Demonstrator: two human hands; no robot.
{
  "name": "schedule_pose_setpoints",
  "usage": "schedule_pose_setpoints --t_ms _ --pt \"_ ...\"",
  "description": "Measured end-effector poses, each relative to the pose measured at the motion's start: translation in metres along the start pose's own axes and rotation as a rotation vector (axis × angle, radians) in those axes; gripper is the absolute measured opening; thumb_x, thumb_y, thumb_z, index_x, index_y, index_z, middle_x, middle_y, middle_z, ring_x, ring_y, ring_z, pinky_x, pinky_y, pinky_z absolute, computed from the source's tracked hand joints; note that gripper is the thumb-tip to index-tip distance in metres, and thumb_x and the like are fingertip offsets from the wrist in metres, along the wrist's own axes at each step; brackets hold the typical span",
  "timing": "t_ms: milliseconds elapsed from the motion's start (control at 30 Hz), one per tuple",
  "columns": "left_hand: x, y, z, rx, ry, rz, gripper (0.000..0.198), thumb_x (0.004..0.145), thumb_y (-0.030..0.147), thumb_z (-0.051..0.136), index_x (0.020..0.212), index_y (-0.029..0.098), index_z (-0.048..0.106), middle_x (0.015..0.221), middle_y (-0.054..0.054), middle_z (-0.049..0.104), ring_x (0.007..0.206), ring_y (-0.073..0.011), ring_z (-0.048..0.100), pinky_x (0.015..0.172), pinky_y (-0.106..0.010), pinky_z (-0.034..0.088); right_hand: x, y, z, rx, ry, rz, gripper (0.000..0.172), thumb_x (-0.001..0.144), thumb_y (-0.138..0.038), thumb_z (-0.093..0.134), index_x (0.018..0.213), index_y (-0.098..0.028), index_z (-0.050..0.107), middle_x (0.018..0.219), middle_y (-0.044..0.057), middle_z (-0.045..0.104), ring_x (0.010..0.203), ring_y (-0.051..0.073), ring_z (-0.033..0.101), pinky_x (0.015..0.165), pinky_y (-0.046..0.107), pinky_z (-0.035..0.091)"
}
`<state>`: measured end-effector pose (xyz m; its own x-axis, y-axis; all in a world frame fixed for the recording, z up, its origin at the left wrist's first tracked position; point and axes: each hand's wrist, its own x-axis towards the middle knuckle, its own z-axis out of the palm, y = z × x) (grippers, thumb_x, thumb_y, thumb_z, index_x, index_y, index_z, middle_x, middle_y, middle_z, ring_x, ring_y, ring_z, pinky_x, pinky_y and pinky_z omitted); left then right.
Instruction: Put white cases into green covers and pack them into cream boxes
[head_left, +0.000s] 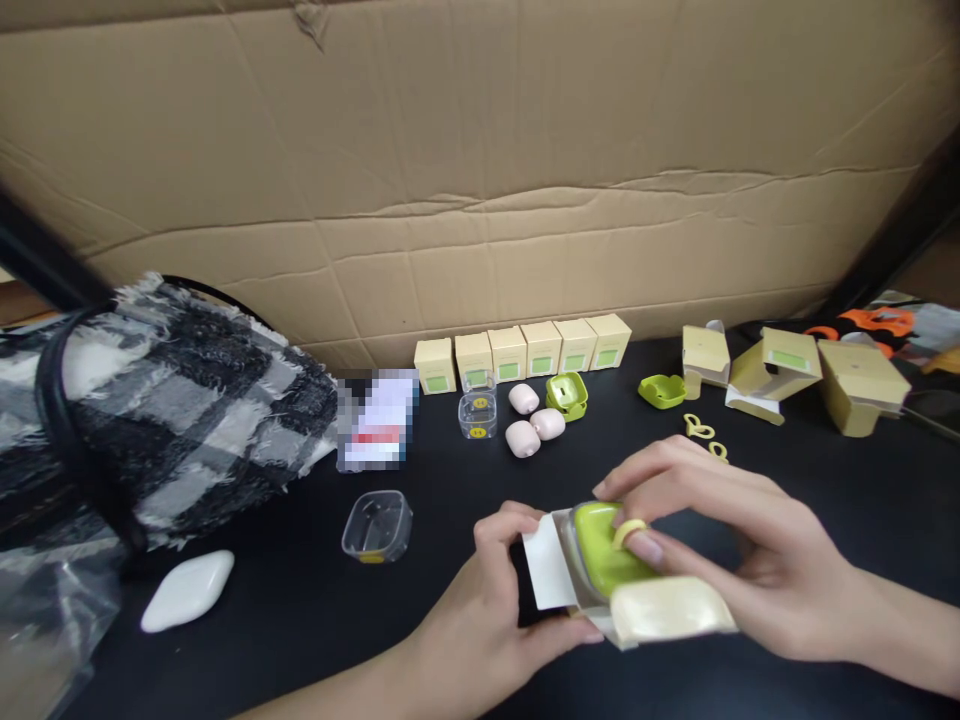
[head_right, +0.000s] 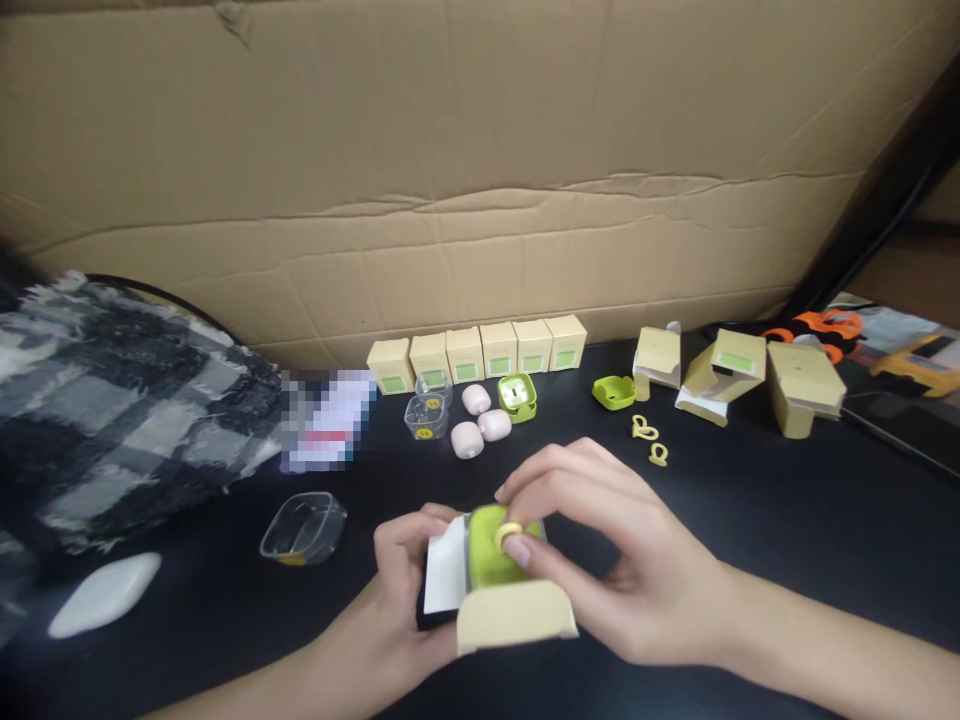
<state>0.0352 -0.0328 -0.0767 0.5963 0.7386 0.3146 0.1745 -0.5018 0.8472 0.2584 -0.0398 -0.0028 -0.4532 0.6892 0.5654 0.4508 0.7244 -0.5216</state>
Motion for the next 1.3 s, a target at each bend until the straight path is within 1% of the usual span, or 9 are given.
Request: schedule_pose_setpoints --t_ms 133,367,467,600,733,833,933,1133,1300 --pt "0.0 0.001 0.001 -0.009 0.009 -0.001 0.054 0.082 0.025 0.069 0.113 0.031 0.025 0.118 -0.005 0.045 0.104 -0.0209 0.059 0.085 -0.04 0.052 0.001 -0.001 0.002 -0.025 -0.106 0.061 0.006 0.087 -0.019 0.059 0.084 -0.023 0.061 0.096 0.004 0.066 0.088 0.018 0.063 0.076 0.031 0.05" --pt "-0.001 0.003 -0.001 0.005 -0.001 -0.018 0.055 0.082 0.026 0.069 0.114 0.032 0.025 0.12 -0.006 0.044 0.107 -0.0232 0.06 0.087 -0.044 0.052 0.0 0.003 0.005 -0.03 -0.191 0.128 0.022 0.091 -0.023 0.053 0.074 -0.022 0.066 0.1 0.007 0.061 0.088 0.02 0.061 0.075 0.034 0.052" --pt "0.0 0.002 -0.002 0.046 0.0 -0.003 0.06 0.082 0.026 0.069 0.119 0.032 0.022 0.124 -0.008 0.044 0.11 -0.0253 0.059 0.089 -0.046 0.052 -0.002 0.004 0.006 0.016 -0.114 0.094 0.011 0.089 -0.022 0.056 0.09 -0.024 0.066 0.097 0.006 0.059 0.086 0.018 0.062 0.072 0.029 0.053" --pt "0.001 0.003 -0.003 0.116 0.008 0.036 0.071 0.079 0.028 0.072 0.125 0.035 0.018 0.129 -0.009 0.042 0.115 -0.0275 0.057 0.094 -0.047 0.051 -0.007 0.008 0.004 0.073 -0.024 0.032 0.023 0.094 -0.023 0.05 0.116 -0.029 0.054 0.091 0.003 0.064 0.084 0.017 0.064 0.073 0.025 0.053" --pt "0.002 0.007 -0.006 0.174 -0.022 0.012 0.082 0.079 0.023 0.07 0.133 0.041 0.011 0.129 -0.006 0.045 0.113 -0.0259 0.057 0.097 -0.047 0.049 -0.011 0.012 0.002 0.085 -0.056 -0.005 0.034 0.1 -0.046 0.029 0.125 -0.032 0.047 0.098 0.004 0.069 0.091 0.019 0.067 0.08 0.029 0.054" --pt "0.004 0.012 -0.008 0.186 -0.063 -0.006 0.094 0.078 0.02 0.07 0.141 0.044 0.003 0.135 -0.006 0.044 0.121 -0.0266 0.052 0.102 -0.047 0.045 -0.012 0.014 0.003 0.047 -0.053 -0.086 0.048 0.092 -0.06 0.04 0.128 -0.03 0.046 0.098 0.007 0.071 0.087 0.023 0.069 0.077 0.033 0.054" --pt "0.006 0.016 -0.01 0.204 -0.111 -0.008 0.097 0.079 0.018 0.067 0.144 0.044 0.0 0.138 -0.006 0.038 0.129 -0.026 0.045 0.106 -0.044 0.042 -0.011 0.013 0.004 -0.007 -0.055 -0.13 0.048 0.087 -0.044 0.061 0.13 -0.03 0.045 0.101 0.006 0.071 0.086 0.021 0.069 0.075 0.03 0.055" --pt "0.008 0.018 -0.011 0.227 -0.164 -0.011 0.083 0.081 0.019 0.066 0.145 0.041 0.017 0.14 -0.004 0.041 0.131 -0.0247 0.042 0.11 -0.041 0.038 -0.005 0.008 0.005 0.031 -0.04 -0.137 0.03 0.089 -0.017 0.058 0.118 -0.026 0.057 0.106 0.007 0.065 0.098 0.017 0.065 0.079 0.023 0.055" --pt "0.005 0.014 -0.01 0.166 -0.106 -0.047 0.101 0.081 0.024 0.068 0.144 0.044 -0.007 0.144 -0.005 0.044 0.131 -0.0269 0.045 0.109 -0.051 0.038 -0.004 0.011 0.01 0.126 -0.035 0.053 0.021 0.09 -0.018 0.056 0.109 -0.024 0.063 0.097 0.006 0.066 0.09 0.017 0.065 0.075 0.025 0.054"
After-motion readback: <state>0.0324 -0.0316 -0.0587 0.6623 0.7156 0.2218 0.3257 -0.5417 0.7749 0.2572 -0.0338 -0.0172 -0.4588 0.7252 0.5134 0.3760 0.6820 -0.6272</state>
